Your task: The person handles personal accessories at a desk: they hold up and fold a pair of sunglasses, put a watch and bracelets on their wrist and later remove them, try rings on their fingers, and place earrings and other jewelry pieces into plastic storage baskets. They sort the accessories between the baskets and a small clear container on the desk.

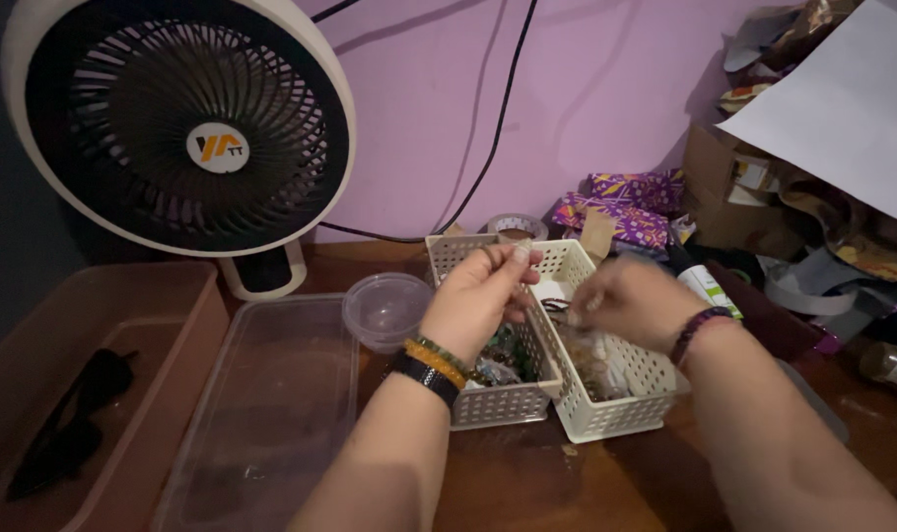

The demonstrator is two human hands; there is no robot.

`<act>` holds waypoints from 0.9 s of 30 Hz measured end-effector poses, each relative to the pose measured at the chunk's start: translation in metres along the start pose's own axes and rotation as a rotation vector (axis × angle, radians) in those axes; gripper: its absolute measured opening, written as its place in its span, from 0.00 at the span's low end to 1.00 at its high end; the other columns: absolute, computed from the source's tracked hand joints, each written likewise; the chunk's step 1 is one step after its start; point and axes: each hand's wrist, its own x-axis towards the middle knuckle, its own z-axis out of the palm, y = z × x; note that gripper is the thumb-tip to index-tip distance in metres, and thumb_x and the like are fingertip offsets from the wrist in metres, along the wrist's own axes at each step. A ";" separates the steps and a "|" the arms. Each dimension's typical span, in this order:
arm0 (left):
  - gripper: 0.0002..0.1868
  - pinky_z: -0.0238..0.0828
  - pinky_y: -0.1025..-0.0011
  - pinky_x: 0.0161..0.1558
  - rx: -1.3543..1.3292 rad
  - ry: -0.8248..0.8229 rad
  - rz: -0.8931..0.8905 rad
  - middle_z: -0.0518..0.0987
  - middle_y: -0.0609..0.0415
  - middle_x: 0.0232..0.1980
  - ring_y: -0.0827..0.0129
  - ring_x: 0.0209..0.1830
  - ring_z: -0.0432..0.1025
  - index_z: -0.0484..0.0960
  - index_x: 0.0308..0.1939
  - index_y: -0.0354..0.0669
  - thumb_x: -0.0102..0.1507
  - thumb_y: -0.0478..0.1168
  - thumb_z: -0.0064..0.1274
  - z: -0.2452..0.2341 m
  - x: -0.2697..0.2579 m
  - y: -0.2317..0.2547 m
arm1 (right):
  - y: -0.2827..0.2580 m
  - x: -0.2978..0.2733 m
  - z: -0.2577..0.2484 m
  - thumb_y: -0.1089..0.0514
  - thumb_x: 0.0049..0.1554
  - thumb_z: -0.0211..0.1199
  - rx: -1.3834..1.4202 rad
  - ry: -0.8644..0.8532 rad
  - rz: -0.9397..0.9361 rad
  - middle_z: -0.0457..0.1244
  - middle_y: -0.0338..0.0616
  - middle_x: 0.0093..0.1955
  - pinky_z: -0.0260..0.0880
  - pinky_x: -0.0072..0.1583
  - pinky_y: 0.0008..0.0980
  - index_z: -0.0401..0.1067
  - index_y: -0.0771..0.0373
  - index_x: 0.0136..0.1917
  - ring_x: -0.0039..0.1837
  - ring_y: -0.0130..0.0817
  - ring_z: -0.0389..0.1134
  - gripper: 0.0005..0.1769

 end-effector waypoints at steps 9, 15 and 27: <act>0.15 0.75 0.75 0.39 -0.172 -0.082 -0.009 0.81 0.56 0.46 0.75 0.41 0.75 0.80 0.57 0.38 0.70 0.42 0.53 -0.003 0.001 -0.001 | -0.031 -0.010 0.026 0.62 0.50 0.73 0.255 0.622 -0.537 0.60 0.44 0.60 0.66 0.61 0.32 0.81 0.59 0.51 0.60 0.35 0.62 0.14; 0.16 0.73 0.76 0.39 -0.343 -0.152 0.026 0.83 0.58 0.50 0.76 0.44 0.77 0.79 0.59 0.43 0.67 0.40 0.55 -0.002 -0.001 0.001 | -0.036 -0.011 0.018 0.63 0.59 0.63 0.742 0.028 -0.661 0.53 0.48 0.75 0.65 0.69 0.36 0.70 0.59 0.68 0.73 0.40 0.57 0.22; 0.16 0.77 0.74 0.42 0.138 -0.157 -0.101 0.81 0.57 0.45 0.75 0.39 0.76 0.80 0.52 0.36 0.64 0.42 0.59 0.021 -0.018 0.008 | 0.002 -0.042 -0.010 0.56 0.53 0.67 0.490 0.156 -0.481 0.64 0.46 0.69 0.64 0.68 0.40 0.64 0.56 0.71 0.69 0.37 0.63 0.33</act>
